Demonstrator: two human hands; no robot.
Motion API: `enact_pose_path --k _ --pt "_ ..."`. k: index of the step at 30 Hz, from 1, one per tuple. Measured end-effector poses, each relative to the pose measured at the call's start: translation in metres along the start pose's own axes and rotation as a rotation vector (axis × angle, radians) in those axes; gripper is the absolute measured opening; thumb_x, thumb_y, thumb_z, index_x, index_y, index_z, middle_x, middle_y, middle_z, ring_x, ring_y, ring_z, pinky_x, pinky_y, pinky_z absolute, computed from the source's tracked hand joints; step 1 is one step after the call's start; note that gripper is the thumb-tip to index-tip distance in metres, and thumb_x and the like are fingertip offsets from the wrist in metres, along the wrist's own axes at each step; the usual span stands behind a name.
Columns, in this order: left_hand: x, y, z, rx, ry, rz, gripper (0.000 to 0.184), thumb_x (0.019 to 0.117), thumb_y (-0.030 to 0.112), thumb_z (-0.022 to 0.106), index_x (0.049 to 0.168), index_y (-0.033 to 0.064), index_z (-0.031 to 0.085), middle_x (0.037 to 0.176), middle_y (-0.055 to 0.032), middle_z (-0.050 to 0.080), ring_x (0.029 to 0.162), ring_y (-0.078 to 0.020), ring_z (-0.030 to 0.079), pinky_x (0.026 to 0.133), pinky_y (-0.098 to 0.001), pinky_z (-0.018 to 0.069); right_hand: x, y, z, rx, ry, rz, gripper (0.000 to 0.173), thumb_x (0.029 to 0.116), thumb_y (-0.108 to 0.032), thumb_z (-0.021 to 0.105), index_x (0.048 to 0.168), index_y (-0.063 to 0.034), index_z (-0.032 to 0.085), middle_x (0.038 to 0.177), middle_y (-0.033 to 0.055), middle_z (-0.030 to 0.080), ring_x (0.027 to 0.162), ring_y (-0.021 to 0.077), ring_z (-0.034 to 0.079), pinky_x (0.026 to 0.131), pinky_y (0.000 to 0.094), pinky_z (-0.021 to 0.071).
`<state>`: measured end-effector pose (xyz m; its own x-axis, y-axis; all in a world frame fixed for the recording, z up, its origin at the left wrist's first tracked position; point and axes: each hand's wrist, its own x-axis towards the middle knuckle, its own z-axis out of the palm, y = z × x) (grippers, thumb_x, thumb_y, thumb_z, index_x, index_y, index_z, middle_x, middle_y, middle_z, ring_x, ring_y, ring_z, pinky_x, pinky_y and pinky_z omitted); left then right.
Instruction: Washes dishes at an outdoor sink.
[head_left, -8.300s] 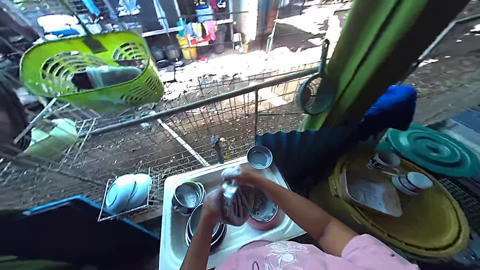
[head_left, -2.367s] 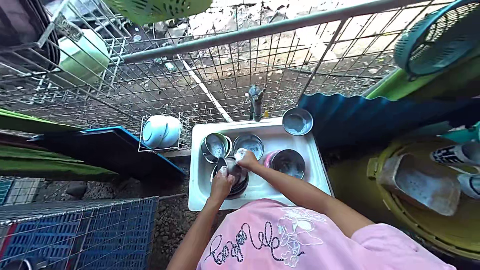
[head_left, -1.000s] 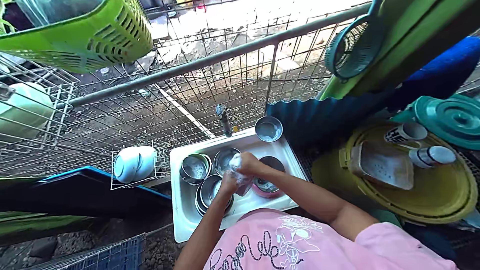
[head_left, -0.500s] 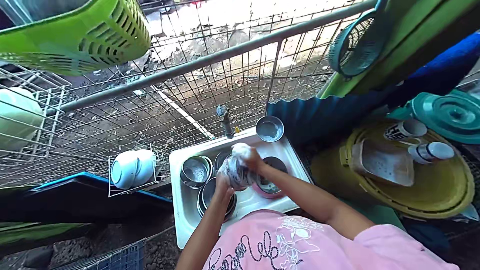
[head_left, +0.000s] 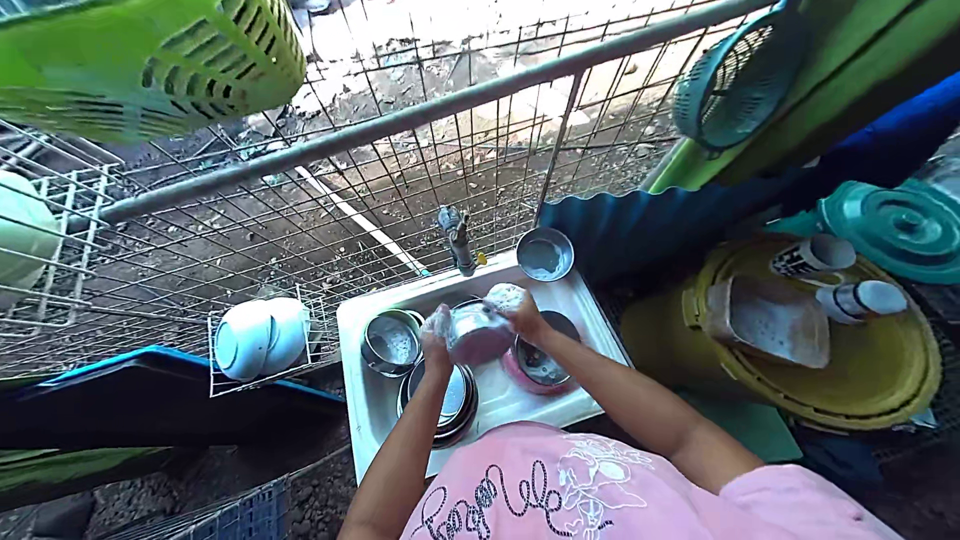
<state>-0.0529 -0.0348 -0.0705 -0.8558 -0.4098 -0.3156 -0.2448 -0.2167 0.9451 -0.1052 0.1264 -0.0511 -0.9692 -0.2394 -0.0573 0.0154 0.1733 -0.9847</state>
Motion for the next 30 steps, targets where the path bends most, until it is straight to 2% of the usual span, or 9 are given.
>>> enact_pose_path --k 2,4,5,8,10,14,17,23,30 --pt "0.007 -0.004 -0.003 -0.131 -0.14 -0.317 0.054 0.1126 0.042 0.023 0.13 0.0009 0.055 0.106 -0.0132 0.065 0.092 -0.0201 0.064 0.081 -0.0401 0.0555 -0.015 0.003 0.011 -0.243 0.084 -0.235 0.039 0.0778 -0.013 0.079 0.103 0.0148 0.069 0.096 0.0237 0.074 0.093 0.027 0.073 0.089 0.0429 0.0584" --pt "0.01 0.002 -0.005 -0.314 -0.248 -0.66 0.062 0.1065 0.057 0.022 0.125 0.0109 0.058 0.106 -0.0152 0.069 0.092 -0.0294 0.068 0.076 -0.0485 0.0578 -0.017 0.006 0.015 -0.312 0.121 -0.372 0.043 0.0717 -0.019 0.079 0.098 0.0146 0.07 0.09 0.0244 0.074 0.087 0.0306 0.074 0.083 0.0467 0.0596" --pt "0.012 0.001 -0.01 -0.37 -0.302 -0.713 0.054 0.1068 0.05 0.024 0.121 0.01 0.057 0.104 -0.0149 0.069 0.092 -0.0289 0.069 0.076 -0.0464 0.0589 -0.013 0.005 0.012 -0.277 0.121 -0.347 0.04 0.0737 -0.016 0.078 0.098 0.0145 0.069 0.091 0.023 0.074 0.087 0.0278 0.073 0.083 0.0441 0.0594" --pt "0.017 -0.004 -0.017 -0.32 -0.264 -0.58 0.029 0.1051 0.016 0.03 0.122 0.0018 0.05 0.102 -0.0159 0.065 0.087 -0.0251 0.067 0.077 -0.0411 0.0583 0.011 -0.025 -0.006 -0.133 0.205 -0.191 0.036 0.0875 -0.007 0.074 0.113 0.0159 0.064 0.107 0.0243 0.071 0.099 0.0249 0.07 0.093 0.0408 0.0565" --pt "0.021 -0.004 -0.01 -0.218 -0.131 -0.462 0.026 0.1052 0.006 0.035 0.126 -0.003 0.047 0.098 -0.0153 0.062 0.079 -0.0206 0.065 0.071 -0.0356 0.0576 0.037 -0.055 -0.01 -0.168 0.252 -0.31 0.045 0.0872 -0.012 0.078 0.121 0.0135 0.062 0.117 0.0242 0.07 0.107 0.0255 0.07 0.098 0.0406 0.0564" --pt "0.033 -0.002 -0.001 -0.104 -0.062 -0.333 0.038 0.1077 0.008 0.039 0.144 -0.0044 0.038 0.114 -0.0206 0.06 0.088 -0.0207 0.065 0.075 -0.0336 0.0565 0.079 -0.106 0.012 -0.494 0.162 -0.42 0.045 0.0829 -0.026 0.081 0.116 0.003 0.072 0.115 0.0202 0.074 0.107 0.0323 0.072 0.094 0.0537 0.0568" --pt "0.036 0.004 0.004 -0.1 -0.056 -0.294 0.046 0.1075 0.007 0.039 0.152 -0.0005 0.032 0.123 -0.0218 0.056 0.093 -0.0206 0.062 0.076 -0.0334 0.0546 0.084 -0.11 0.024 -0.557 0.182 -0.401 0.04 0.0795 -0.019 0.081 0.111 0.0046 0.073 0.104 0.0233 0.074 0.098 0.0385 0.073 0.086 0.0591 0.0562" --pt "0.031 0.006 0.002 -0.118 -0.058 -0.274 0.045 0.1079 0.008 0.038 0.152 0.002 0.032 0.126 -0.022 0.056 0.097 -0.0222 0.063 0.079 -0.0352 0.055 0.085 -0.107 0.022 -0.518 0.143 -0.465 0.033 0.0788 -0.013 0.078 0.106 0.0041 0.073 0.101 0.0216 0.074 0.094 0.0352 0.073 0.084 0.0567 0.0574" --pt "0.036 -0.012 0.0 -0.09 -0.071 -0.242 0.052 0.1139 0.029 0.028 0.163 0.0115 0.02 0.157 -0.0232 0.038 0.129 -0.0309 0.053 0.098 -0.0449 0.0501 0.086 -0.095 0.009 -0.312 0.094 -0.554 0.05 0.0838 -0.014 0.078 0.127 0.0077 0.066 0.124 0.0247 0.069 0.116 0.0304 0.068 0.103 0.0444 0.0535"
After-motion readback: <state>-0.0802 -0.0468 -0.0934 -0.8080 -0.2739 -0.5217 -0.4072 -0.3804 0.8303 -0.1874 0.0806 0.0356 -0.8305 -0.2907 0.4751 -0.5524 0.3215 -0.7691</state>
